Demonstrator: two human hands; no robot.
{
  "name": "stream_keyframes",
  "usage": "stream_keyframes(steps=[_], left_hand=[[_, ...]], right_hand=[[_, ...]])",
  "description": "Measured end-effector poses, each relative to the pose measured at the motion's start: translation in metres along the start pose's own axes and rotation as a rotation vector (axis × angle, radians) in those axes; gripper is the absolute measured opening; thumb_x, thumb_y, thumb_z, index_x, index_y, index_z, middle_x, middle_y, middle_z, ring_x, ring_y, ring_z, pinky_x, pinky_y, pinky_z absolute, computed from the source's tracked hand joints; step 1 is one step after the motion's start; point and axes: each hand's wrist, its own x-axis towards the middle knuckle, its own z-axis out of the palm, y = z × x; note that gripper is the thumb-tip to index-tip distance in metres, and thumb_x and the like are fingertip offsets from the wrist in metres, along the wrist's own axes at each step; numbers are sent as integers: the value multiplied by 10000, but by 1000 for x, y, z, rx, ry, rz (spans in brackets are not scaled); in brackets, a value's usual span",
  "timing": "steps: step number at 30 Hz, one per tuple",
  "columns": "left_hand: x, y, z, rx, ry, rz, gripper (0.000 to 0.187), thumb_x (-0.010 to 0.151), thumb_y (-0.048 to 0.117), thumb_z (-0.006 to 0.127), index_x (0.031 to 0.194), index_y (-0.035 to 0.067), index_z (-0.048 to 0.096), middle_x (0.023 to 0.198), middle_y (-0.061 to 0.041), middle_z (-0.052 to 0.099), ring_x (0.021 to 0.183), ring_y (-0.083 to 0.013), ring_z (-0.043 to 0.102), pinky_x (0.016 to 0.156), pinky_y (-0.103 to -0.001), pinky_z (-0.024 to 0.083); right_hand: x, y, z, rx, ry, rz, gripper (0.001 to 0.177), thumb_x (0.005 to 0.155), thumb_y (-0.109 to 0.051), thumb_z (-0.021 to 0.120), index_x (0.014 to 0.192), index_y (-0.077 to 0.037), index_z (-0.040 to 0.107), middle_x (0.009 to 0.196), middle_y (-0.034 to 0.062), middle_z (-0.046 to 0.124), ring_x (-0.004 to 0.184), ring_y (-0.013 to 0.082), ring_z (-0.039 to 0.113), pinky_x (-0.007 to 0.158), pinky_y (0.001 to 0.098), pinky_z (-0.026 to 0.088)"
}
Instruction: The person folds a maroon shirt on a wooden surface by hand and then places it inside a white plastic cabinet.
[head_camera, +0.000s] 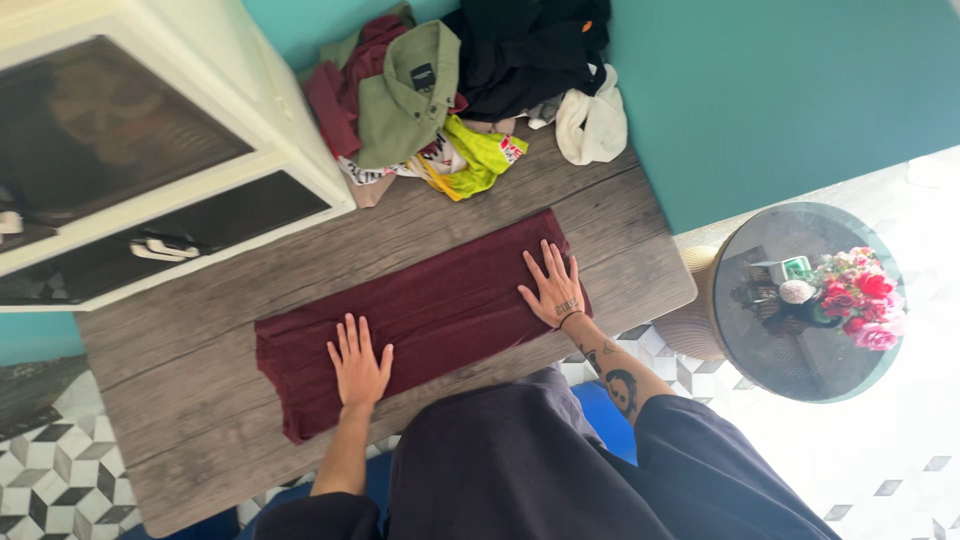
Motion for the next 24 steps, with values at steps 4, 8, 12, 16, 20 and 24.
stream_keyframes(steps=[4, 8, 12, 16, 20, 24], left_hand=[[11, 42, 7, -47, -10, 34, 817, 962, 520, 505, 1592, 52, 278, 1685, -183, 202, 1544, -397, 198, 1211, -632, 172], [18, 84, 14, -63, -16, -31, 811, 954, 501, 529, 1600, 82, 272, 1698, -157, 190, 1556, -386, 184, 1233, -620, 155], [21, 107, 18, -29, -22, -74, 849, 890, 341, 570, 1630, 84, 242, 1721, -132, 192, 1583, -380, 172, 1252, -628, 140], [30, 141, 21, -97, -20, -111, 877, 847, 306, 587, 1615, 69, 235, 1710, -134, 191, 1570, -390, 165, 1239, -637, 130], [38, 174, 22, -194, 53, -181, 893, 863, 338, 601, 1612, 28, 225, 1700, -165, 190, 1566, -401, 155, 1234, -638, 118], [49, 204, 23, -112, 108, -200, 852, 894, 358, 595, 1600, 13, 266, 1699, -190, 198, 1575, -397, 153, 1240, -629, 123]], right_hand=[[-3, 58, -12, -21, -36, -6, 725, 1008, -611, 399, 1630, -261, 269, 1707, 167, 98, 1566, 350, 134, 1229, 619, 145], [-7, 118, -20, -18, -61, 6, 710, 985, -622, 409, 1608, -309, 276, 1703, 167, 97, 1568, 367, 112, 1233, 609, 131], [-5, 167, -14, -1, -39, -6, 768, 976, -629, 408, 1631, -256, 259, 1711, 158, 116, 1568, 390, 101, 1234, 635, 117], [2, 192, -15, 31, -44, 26, 776, 985, -629, 414, 1638, -240, 258, 1709, 153, 119, 1566, 397, 91, 1223, 652, 95], [4, 201, -30, -4, -35, 53, 769, 974, -628, 429, 1625, -246, 280, 1695, 186, 114, 1570, 399, 85, 1221, 652, 94], [14, 171, -42, 6, 33, -19, 823, 948, -608, 479, 1599, -138, 299, 1689, 230, 128, 1557, 405, 84, 1190, 671, 115]])
